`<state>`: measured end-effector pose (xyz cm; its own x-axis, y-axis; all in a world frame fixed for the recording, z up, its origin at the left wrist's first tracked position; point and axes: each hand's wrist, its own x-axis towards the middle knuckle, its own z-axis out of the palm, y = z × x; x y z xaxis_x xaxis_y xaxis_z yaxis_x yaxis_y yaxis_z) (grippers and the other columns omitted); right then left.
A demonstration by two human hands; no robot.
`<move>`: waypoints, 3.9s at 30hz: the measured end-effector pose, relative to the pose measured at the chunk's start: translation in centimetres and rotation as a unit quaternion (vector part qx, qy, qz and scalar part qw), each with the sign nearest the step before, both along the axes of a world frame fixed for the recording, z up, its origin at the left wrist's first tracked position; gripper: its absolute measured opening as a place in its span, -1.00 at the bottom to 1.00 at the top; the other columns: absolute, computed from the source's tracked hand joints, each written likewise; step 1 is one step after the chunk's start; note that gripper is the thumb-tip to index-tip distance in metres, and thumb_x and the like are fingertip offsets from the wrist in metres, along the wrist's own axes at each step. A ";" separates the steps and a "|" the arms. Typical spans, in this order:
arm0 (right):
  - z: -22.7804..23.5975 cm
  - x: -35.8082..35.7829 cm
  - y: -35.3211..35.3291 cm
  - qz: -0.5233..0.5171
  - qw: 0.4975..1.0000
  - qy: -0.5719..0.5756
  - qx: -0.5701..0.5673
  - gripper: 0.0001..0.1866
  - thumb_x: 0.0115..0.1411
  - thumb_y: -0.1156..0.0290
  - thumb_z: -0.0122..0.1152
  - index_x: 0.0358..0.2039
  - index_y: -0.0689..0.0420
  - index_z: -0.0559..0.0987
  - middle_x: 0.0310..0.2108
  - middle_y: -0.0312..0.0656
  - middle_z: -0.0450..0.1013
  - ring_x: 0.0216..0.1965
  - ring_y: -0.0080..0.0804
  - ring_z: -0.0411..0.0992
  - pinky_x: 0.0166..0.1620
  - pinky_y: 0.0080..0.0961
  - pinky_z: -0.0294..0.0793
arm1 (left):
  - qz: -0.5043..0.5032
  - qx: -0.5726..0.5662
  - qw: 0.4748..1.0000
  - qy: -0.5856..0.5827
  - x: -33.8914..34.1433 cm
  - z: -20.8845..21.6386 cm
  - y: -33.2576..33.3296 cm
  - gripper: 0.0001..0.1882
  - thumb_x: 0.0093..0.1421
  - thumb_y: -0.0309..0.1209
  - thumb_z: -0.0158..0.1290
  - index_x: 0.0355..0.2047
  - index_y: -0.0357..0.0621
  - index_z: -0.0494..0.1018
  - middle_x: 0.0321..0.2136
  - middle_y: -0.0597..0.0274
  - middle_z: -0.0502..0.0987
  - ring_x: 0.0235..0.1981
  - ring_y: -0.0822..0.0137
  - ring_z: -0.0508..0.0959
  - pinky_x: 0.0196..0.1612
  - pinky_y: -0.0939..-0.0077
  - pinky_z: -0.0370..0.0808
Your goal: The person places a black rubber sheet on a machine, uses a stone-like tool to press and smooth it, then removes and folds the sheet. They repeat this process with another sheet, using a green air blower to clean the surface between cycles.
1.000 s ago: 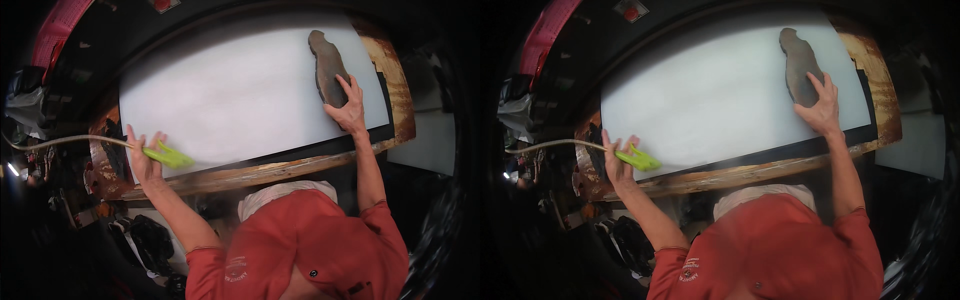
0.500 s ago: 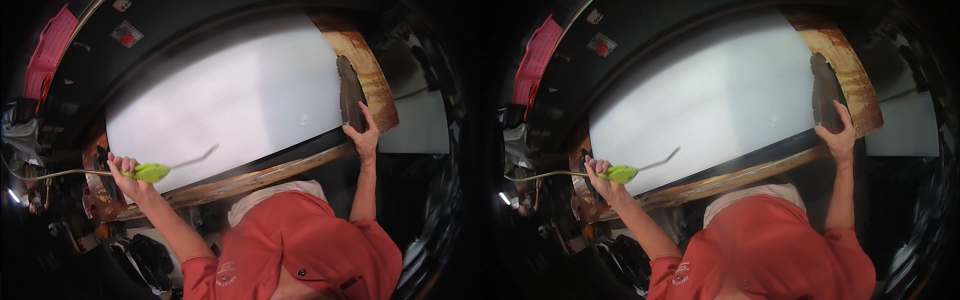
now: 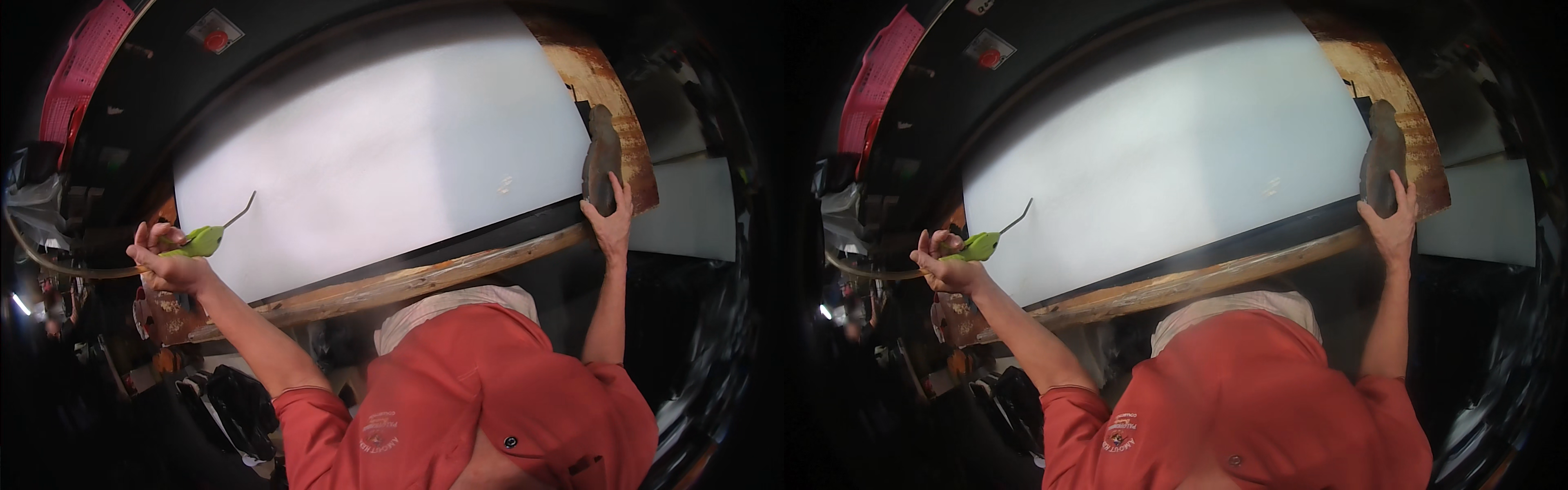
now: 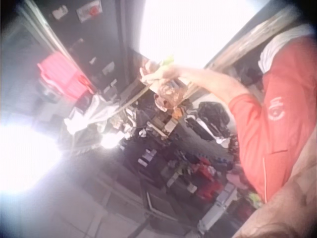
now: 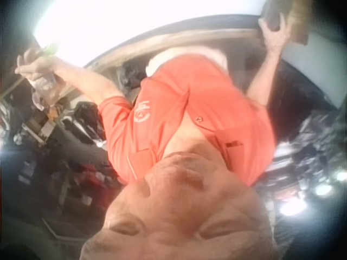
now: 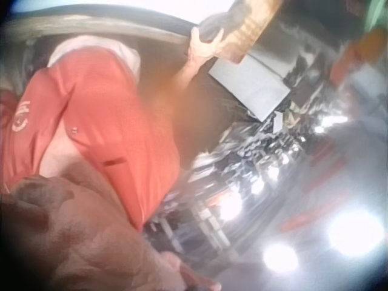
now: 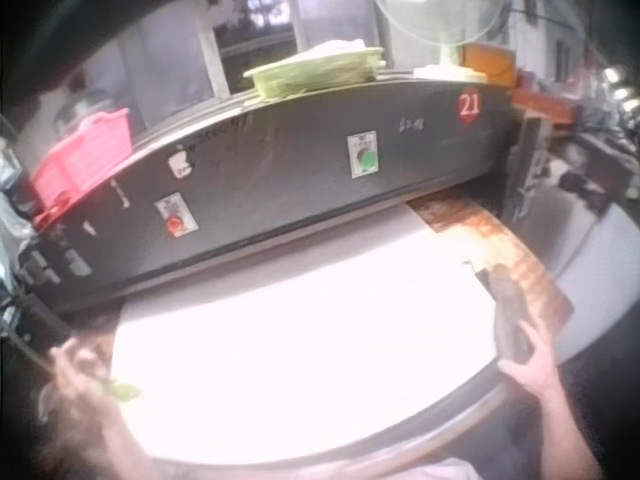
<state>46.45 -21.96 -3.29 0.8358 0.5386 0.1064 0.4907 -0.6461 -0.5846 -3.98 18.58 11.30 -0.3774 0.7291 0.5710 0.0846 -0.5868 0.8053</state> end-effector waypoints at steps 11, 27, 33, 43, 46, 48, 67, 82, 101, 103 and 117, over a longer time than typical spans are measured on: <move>-0.4 1.2 1.1 -0.018 0.996 -0.037 -0.081 0.00 0.10 -0.18 0.46 0.44 0.03 0.30 0.46 0.23 0.09 0.45 0.19 0.09 0.44 -0.01 0.13 | 0.168 0.006 0.979 0.117 -9.1 1.7 -3.4 -0.46 0.58 -0.05 -0.21 -0.26 -0.30 0.52 -0.56 0.21 0.54 -0.62 0.48 0.36 -0.50 0.65 0.34; -2.1 1.5 1.0 -0.028 0.988 -0.098 -0.112 -0.05 0.14 -0.10 0.44 0.44 0.02 0.30 0.46 0.26 0.08 0.41 0.28 0.12 0.40 0.03 0.18 | 0.051 -0.056 0.996 -0.040 -5.8 -0.4 -7.3 -0.40 0.52 0.13 -0.21 -0.33 -0.21 0.41 -0.59 0.17 0.44 -0.68 0.41 0.30 -0.61 0.59 0.25; -2.0 0.0 1.6 -0.057 0.989 -0.109 -0.084 -0.04 0.08 -0.08 0.48 0.41 0.05 0.33 0.44 0.29 0.10 0.38 0.31 0.15 0.38 0.03 0.23 | -0.015 -0.097 0.989 -0.114 0.9 -3.0 -4.6 -0.40 0.52 0.13 -0.22 -0.35 -0.16 0.41 -0.58 0.20 0.44 -0.66 0.38 0.34 -0.63 0.61 0.20; -1.5 -1.5 2.4 -0.084 0.991 -0.080 -0.062 0.00 0.03 -0.06 0.46 0.44 0.02 0.28 0.46 0.25 0.04 0.39 0.38 0.10 0.39 0.09 0.19 | -0.219 -0.088 0.951 -0.202 17.2 -5.3 -1.3 -0.39 0.51 0.15 -0.20 -0.34 -0.16 0.46 -0.58 0.16 0.53 -0.65 0.41 0.42 -0.62 0.59 0.31; -1.3 -1.7 2.6 -0.091 0.992 -0.063 -0.063 0.01 0.03 -0.05 0.45 0.45 0.01 0.26 0.47 0.24 0.02 0.41 0.36 0.07 0.40 0.09 0.18 | -0.256 -0.083 0.936 -0.226 21.5 -5.0 -1.1 -0.37 0.49 0.18 -0.15 -0.37 -0.17 0.49 -0.61 0.17 0.52 -0.66 0.40 0.45 -0.61 0.60 0.34; -1.2 -1.7 2.7 -0.093 0.992 -0.056 -0.063 0.01 0.03 -0.05 0.45 0.45 0.01 0.26 0.47 0.24 0.02 0.41 0.35 0.06 0.40 0.09 0.17 | -0.259 -0.085 0.940 -0.206 23.7 -4.6 -1.2 -0.37 0.49 0.17 -0.16 -0.37 -0.17 0.49 -0.61 0.16 0.53 -0.66 0.39 0.44 -0.61 0.58 0.34; -1.7 -1.9 2.6 -0.091 0.991 -0.078 -0.060 -0.02 0.04 -0.01 0.47 0.43 0.00 0.27 0.45 0.21 0.06 0.38 0.33 0.12 0.38 0.08 0.20 | -0.351 -0.130 0.920 -0.120 15.9 -7.0 -8.2 -0.41 0.57 0.10 -0.38 -0.35 -0.04 0.43 -0.64 0.28 0.48 -0.74 0.49 0.38 -0.73 0.64 0.31; -2.4 -1.9 2.5 -0.093 0.989 -0.095 -0.061 -0.06 0.08 0.04 0.47 0.42 -0.04 0.27 0.45 0.23 0.06 0.41 0.25 0.11 0.41 0.02 0.16 | -0.138 0.016 0.988 -0.070 11.9 -5.2 12.6 -0.22 0.42 0.30 -0.33 -0.17 -0.25 0.48 -0.28 -0.01 0.67 -0.25 0.13 0.71 -0.15 0.34 0.71; -3.4 -1.2 1.6 -0.064 0.991 -0.107 -0.042 -0.08 0.11 0.03 0.46 0.42 0.03 0.28 0.42 0.18 0.12 0.39 0.26 0.12 0.40 0.05 0.15 | -0.188 0.058 0.980 -0.039 7.3 -3.6 9.6 -0.45 0.52 0.01 -0.13 -0.28 -0.29 0.53 -0.53 0.23 0.47 -0.60 0.44 0.42 -0.56 0.63 0.32; -3.5 -1.0 1.5 -0.058 0.991 -0.111 -0.038 -0.08 0.12 0.02 0.46 0.42 0.02 0.28 0.43 0.14 0.12 0.40 0.24 0.12 0.40 0.05 0.15 | -0.053 0.090 0.992 0.067 2.7 -2.9 10.2 -0.41 0.52 0.04 -0.15 -0.28 -0.30 0.53 -0.51 0.20 0.49 -0.56 0.43 0.43 -0.49 0.62 0.38; -4.8 -0.3 1.0 -0.049 0.987 -0.150 -0.039 -0.11 0.13 0.05 0.46 0.41 0.02 0.29 0.40 0.16 0.16 0.38 0.24 0.16 0.39 0.05 0.16 | 0.078 0.109 0.991 0.007 -0.3 -2.2 19.4 -0.36 0.52 0.08 -0.18 -0.35 -0.30 0.52 -0.55 0.17 0.59 -0.51 0.37 0.58 -0.37 0.59 0.57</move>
<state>46.14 -20.97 -8.05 0.8216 0.4730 0.3181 0.5669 -0.7360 -0.3699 -4.31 37.95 9.10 -0.4675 0.5211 0.7140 0.1987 -0.7251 0.6593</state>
